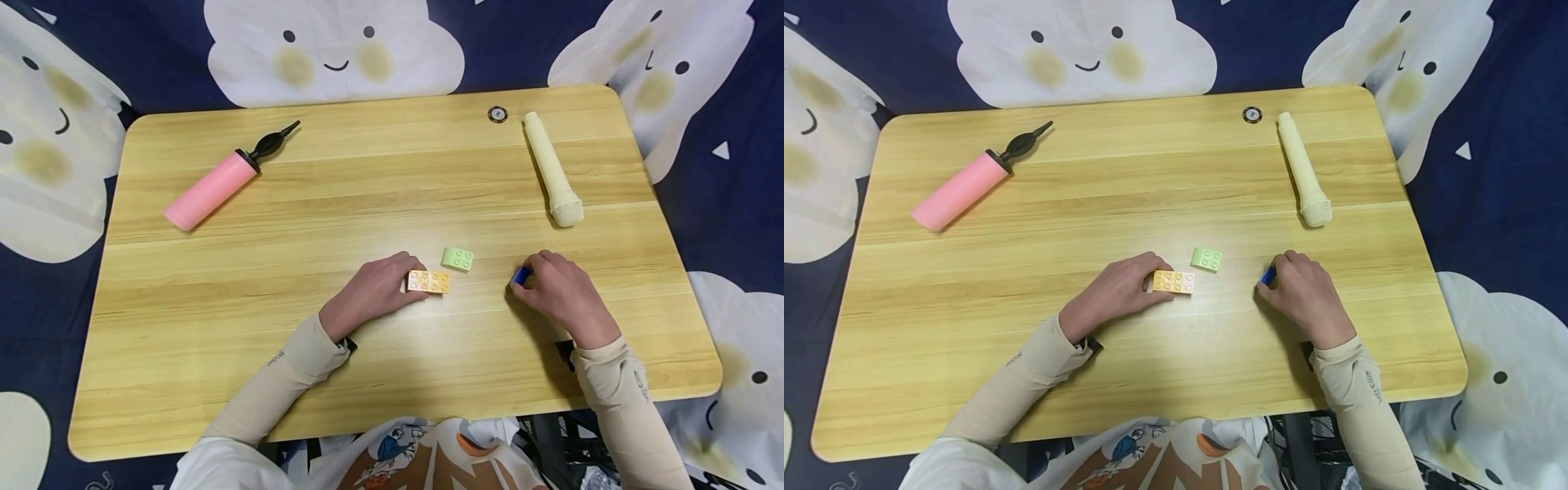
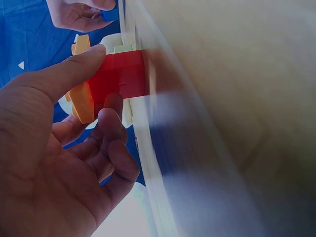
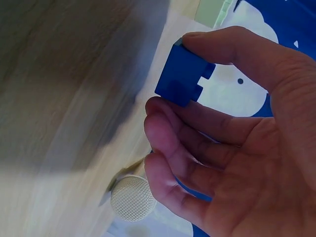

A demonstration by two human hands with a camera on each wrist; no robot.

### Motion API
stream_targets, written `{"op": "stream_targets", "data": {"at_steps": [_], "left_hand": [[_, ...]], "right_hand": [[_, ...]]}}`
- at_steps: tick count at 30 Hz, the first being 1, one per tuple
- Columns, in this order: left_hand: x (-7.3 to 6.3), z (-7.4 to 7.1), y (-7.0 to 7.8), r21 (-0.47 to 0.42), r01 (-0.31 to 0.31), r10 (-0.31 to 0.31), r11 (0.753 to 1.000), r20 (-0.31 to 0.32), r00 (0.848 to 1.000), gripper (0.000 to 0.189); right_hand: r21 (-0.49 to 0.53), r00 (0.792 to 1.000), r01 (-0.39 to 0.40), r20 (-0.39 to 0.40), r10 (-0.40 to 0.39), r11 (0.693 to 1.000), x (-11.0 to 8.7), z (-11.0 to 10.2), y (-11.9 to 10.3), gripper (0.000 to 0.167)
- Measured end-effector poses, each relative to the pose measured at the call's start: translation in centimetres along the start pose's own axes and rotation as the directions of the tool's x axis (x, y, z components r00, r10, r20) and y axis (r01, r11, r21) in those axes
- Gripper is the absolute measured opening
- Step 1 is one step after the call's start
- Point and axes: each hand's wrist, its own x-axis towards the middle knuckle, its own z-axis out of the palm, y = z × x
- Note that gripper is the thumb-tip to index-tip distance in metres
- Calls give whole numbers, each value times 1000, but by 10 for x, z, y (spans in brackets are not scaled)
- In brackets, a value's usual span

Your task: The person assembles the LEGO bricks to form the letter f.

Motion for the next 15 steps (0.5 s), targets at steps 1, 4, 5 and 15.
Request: {"op": "stream_targets", "data": {"at_steps": [1,4,5,15], "left_hand": [[0,0,0,0,1,-1,1000,0,1000,35],[0,0,0,-4,4,-4,1000,2,1000,35],[0,0,0,-5,4,-4,1000,1,1000,35],[0,1,0,1,-8,8,1000,8,1000,34]], "right_hand": [[0,1000,3,0,-3,1000,0,0,0,28],[-1,1000,11,-2,-11,1000,1,0,-2,28],[-1,1000,13,-2,-13,1000,1,0,-3,28],[-2,999,44,-16,-44,999,5,-1,-12,28]]}}
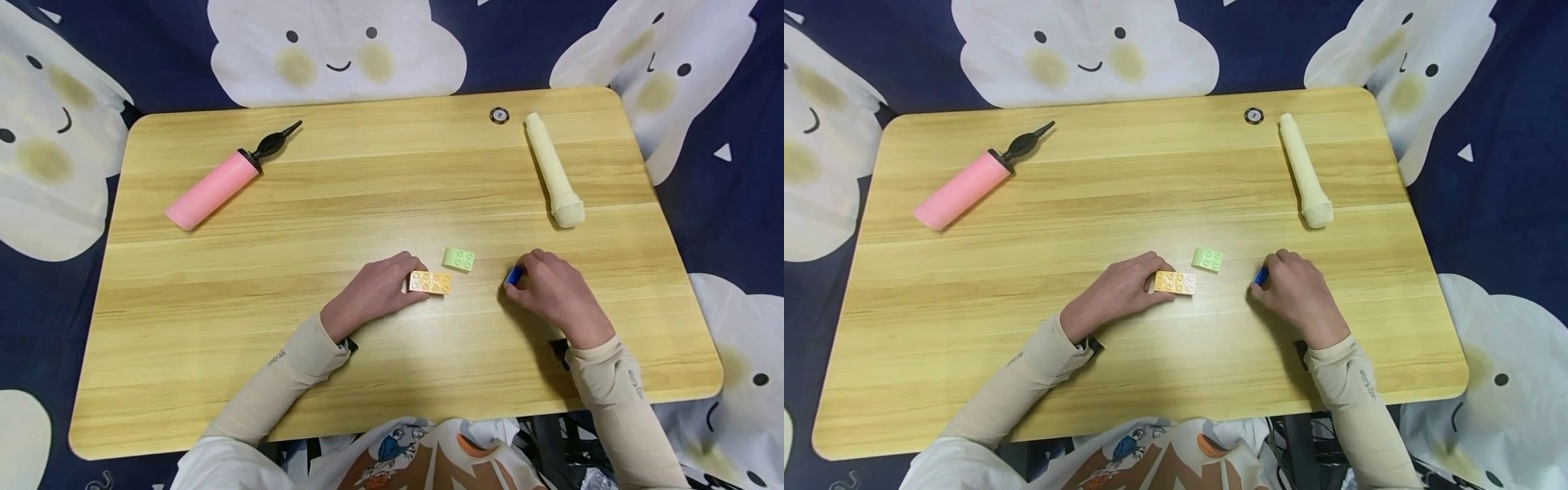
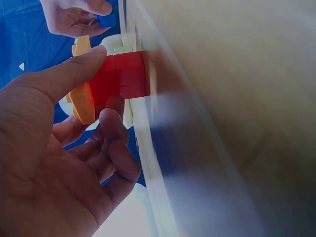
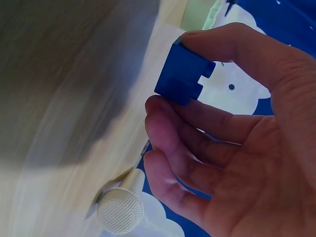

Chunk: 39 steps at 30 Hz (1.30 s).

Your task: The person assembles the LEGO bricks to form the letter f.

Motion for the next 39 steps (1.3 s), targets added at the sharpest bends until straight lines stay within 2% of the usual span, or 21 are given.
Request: {"op": "stream_targets", "data": {"at_steps": [25,32,39], "left_hand": [[-3,1,-1,-4,-5,5,1000,-12,1000,34],[-2,2,-1,3,-11,11,1000,-26,1000,33],[-3,3,-1,2,-5,5,1000,-31,999,33]], "right_hand": [[27,995,90,-41,-88,996,4,-4,-27,25],[38,988,139,-67,-136,990,6,-5,-34,26],[54,985,170,-39,-168,984,9,-5,-44,29]]}}
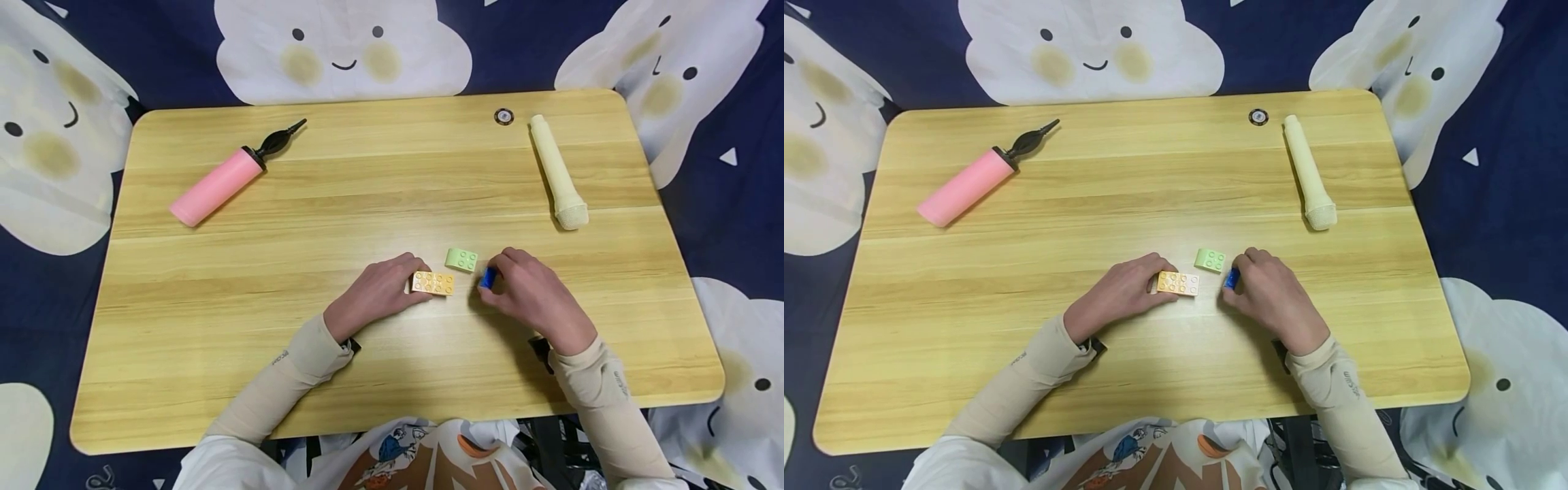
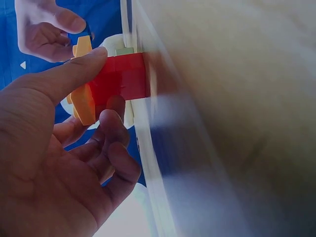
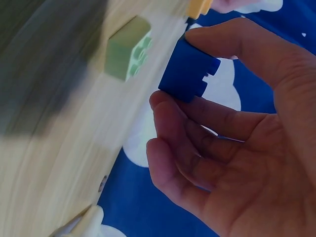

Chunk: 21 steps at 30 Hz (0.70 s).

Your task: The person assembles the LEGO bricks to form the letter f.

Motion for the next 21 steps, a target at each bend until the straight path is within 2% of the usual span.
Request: {"op": "stream_targets", "data": {"at_steps": [16,21], "left_hand": [[-1,-1,0,-18,7,-7,1000,2,1000,32],[-1,-1,0,-30,12,-12,999,8,1000,32]], "right_hand": [[17,993,119,10,-119,993,10,3,-22,32],[23,991,135,23,-135,991,13,4,-27,33]]}}
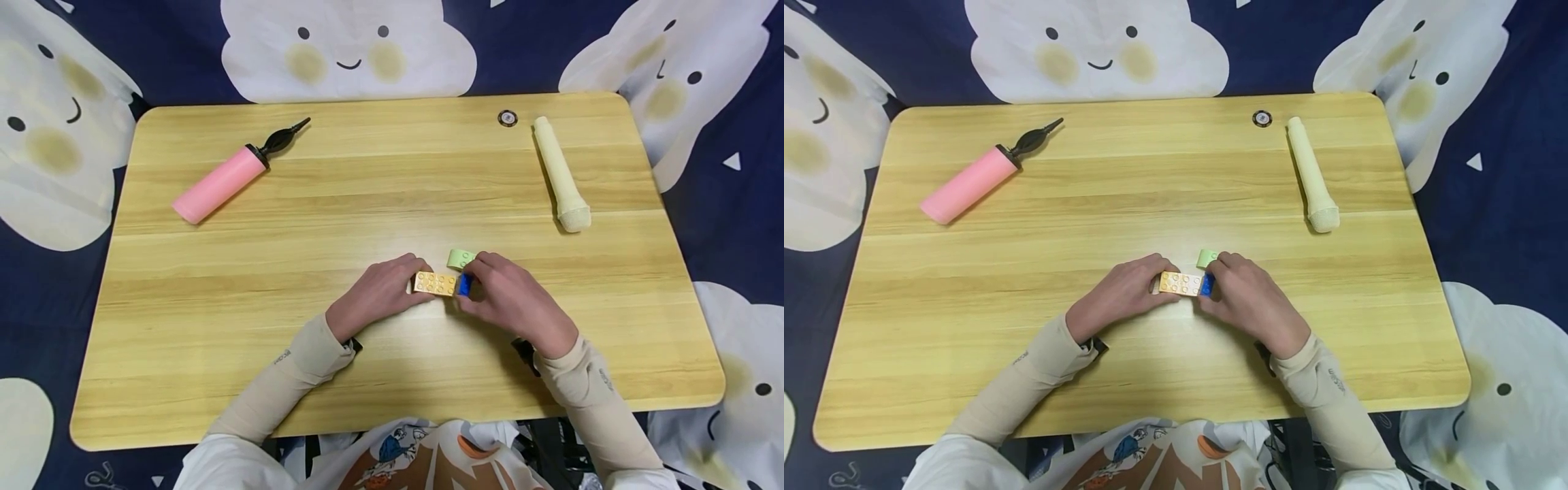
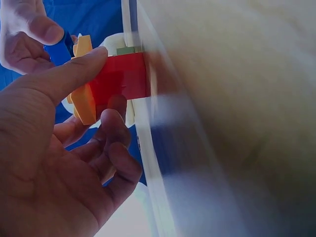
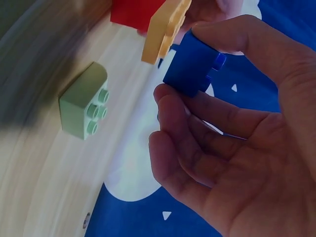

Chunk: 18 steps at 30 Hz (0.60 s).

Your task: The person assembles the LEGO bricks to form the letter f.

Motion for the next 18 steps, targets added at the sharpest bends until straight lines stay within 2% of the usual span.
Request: {"op": "stream_targets", "data": {"at_steps": [18], "left_hand": [[0,-3,0,15,-7,7,1000,20,1000,29]], "right_hand": [[7,996,87,-8,-87,996,19,5,-16,33]]}}
